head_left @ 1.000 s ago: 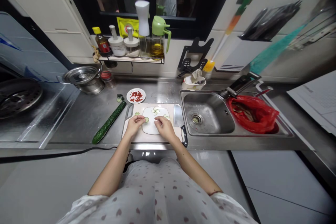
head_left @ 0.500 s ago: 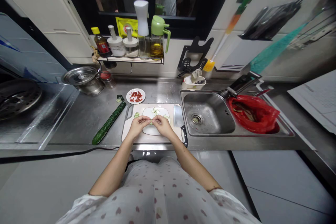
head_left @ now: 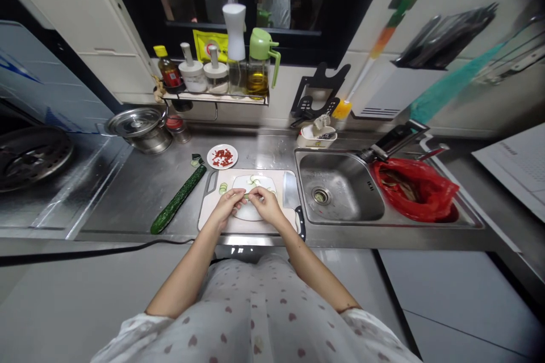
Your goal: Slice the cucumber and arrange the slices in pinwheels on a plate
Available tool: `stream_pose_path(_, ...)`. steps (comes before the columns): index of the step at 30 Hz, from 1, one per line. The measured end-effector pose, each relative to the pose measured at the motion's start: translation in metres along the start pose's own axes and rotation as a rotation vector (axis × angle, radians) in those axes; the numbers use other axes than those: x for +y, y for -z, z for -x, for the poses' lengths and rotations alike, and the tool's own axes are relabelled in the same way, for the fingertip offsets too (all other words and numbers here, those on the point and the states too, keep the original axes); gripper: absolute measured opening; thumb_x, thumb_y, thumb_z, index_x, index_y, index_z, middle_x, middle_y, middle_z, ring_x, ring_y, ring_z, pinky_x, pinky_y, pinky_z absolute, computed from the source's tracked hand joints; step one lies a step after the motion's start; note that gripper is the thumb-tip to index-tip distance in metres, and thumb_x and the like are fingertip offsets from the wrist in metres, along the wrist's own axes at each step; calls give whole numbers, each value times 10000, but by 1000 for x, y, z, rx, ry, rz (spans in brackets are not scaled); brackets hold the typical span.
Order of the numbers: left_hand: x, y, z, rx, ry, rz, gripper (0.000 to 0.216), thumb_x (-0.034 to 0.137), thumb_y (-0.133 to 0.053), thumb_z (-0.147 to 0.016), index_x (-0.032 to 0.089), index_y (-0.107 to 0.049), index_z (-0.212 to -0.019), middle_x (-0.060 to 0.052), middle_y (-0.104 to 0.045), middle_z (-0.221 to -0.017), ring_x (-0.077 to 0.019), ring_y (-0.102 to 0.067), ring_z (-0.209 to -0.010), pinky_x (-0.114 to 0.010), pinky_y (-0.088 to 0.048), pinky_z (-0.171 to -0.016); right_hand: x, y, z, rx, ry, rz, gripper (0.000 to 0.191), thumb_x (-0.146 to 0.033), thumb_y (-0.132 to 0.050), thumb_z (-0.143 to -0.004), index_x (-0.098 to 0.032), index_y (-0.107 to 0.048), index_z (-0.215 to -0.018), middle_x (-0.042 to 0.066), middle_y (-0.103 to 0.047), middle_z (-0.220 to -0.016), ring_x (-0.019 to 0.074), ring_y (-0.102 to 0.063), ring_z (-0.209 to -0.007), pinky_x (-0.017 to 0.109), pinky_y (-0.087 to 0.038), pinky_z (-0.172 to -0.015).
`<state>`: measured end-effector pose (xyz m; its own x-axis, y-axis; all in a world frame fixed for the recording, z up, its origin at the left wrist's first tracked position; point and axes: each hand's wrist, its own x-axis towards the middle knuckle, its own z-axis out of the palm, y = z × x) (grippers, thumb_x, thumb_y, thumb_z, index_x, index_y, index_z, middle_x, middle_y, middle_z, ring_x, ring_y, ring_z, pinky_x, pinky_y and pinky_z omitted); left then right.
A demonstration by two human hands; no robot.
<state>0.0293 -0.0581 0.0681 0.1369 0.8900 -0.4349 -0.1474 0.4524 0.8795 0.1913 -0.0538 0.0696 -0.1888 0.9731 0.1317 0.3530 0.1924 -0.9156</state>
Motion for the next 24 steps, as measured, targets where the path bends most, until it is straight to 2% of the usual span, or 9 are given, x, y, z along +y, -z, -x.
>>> stream_pose_path(7, 1, -2, -1, 53, -23, -42, 506, 387, -718, -637, 162, -637, -1083, -40, -632, -789, -71, -496, -542, -183, -238, -431, 3, 3, 4, -28, 18, 62, 126, -266, -536, -835, -201, -639, -803, 6, -655, -779, 147, -569, -750, 261, -443, -736)
stream_pose_path(12, 1, -6, 0, 106, -70, -29, 479, 344, -738, -608, 168, -658, -1046, 35, -557, -617, -64, -456, -508, -180, -257, -448, -1, 6, 8, -63, 41, 108, 130, -284, -547, -851, -201, -631, -797, 2, -642, -769, 142, -564, -750, 251, -431, -726)
stream_pose_path(15, 1, -9, 0, 110, -147, -18, 449, 332, -746, -606, 161, -660, -1012, 54, -551, -594, -51, -420, -491, -179, -287, -474, -4, 7, 9, -67, 43, 132, 132, -274, -543, -853, -202, -624, -777, -2, -631, -753, 138, -558, -739, 242, -418, -713)
stream_pose_path(20, -3, -12, -1, 90, -256, -45, 420, 350, -734, -634, 152, -675, -999, 21, -610, -671, -87, -531, -598, -214, -415, -608, -5, 8, 8, -65, 27, 122, 133, -252, -536, -840, -199, -614, -746, -5, -628, -742, 132, -551, -720, 232, -406, -691)
stream_pose_path(24, -7, -12, -4, 63, -291, -69, 394, 338, -716, -649, 155, -688, -997, 1, -630, -722, -117, -589, -691, -254, -458, -721, 1, 9, 8, -86, 14, 115, 134, -243, -537, -833, -194, -613, -734, -12, -630, -721, 126, -543, -695, 224, -398, -676)
